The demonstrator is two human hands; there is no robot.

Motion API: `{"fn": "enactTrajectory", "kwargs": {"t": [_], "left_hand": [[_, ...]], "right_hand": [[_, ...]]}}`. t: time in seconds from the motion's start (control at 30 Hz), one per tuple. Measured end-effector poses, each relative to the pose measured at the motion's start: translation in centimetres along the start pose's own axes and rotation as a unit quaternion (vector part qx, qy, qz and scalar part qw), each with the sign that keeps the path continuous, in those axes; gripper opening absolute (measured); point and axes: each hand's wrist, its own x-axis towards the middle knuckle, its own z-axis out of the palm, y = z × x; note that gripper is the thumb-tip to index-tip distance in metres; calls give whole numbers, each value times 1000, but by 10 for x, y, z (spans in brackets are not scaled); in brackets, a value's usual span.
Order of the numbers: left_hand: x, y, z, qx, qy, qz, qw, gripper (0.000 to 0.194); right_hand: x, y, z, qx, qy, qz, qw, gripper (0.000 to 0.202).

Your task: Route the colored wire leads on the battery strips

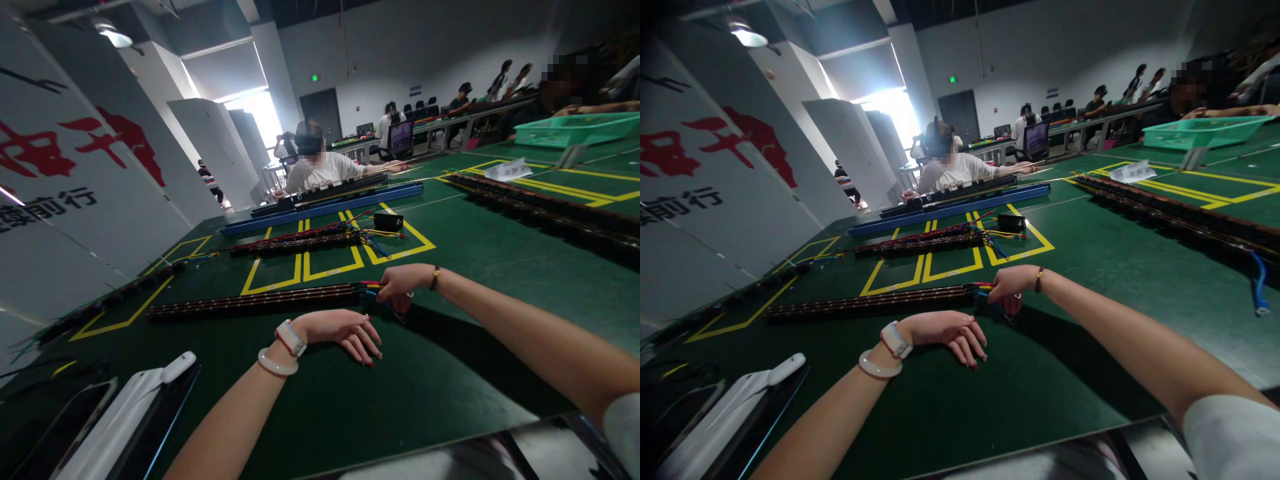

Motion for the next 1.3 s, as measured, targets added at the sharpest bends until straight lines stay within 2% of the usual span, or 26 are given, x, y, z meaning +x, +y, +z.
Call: {"fn": "enactTrajectory", "kwargs": {"t": [0.23, 0.47, 0.6, 0.67, 0.83, 0.93, 1.03, 1.1, 1.2, 1.3], "left_hand": [[18, -7, 18, -131, 74, 50, 987, 55], [28, -7, 31, -266, 142, 161, 940, 58], [33, -9, 35, -292, 162, 209, 919, 52], [34, -10, 36, -296, 173, 212, 915, 50], [34, -9, 38, -325, 158, 225, 905, 37], [32, -8, 40, -340, 168, 235, 895, 32], [32, -8, 41, -346, 197, 222, 890, 34], [33, -8, 42, -348, 221, 211, 886, 32], [35, -8, 44, -356, 231, 210, 881, 29], [36, -8, 46, -356, 208, 216, 885, 30]], "right_hand": [[-3, 4, 6, 103, -41, -79, 991, 27], [-7, -10, 13, 38, -6, -135, 990, 37], [-8, -13, 20, 92, -77, -155, 981, 39], [-8, -12, 22, 111, -89, -153, 978, 36], [-13, -17, 25, 63, -3, -126, 990, 23], [-22, -26, 31, -94, 105, -130, 981, 27], [-28, -34, 43, -283, 237, -104, 923, 32], [-28, -35, 53, -348, 288, -89, 888, 29], [-23, -34, 67, -415, 318, -113, 845, 23], [-21, -34, 76, -461, 323, -142, 814, 19]]}}
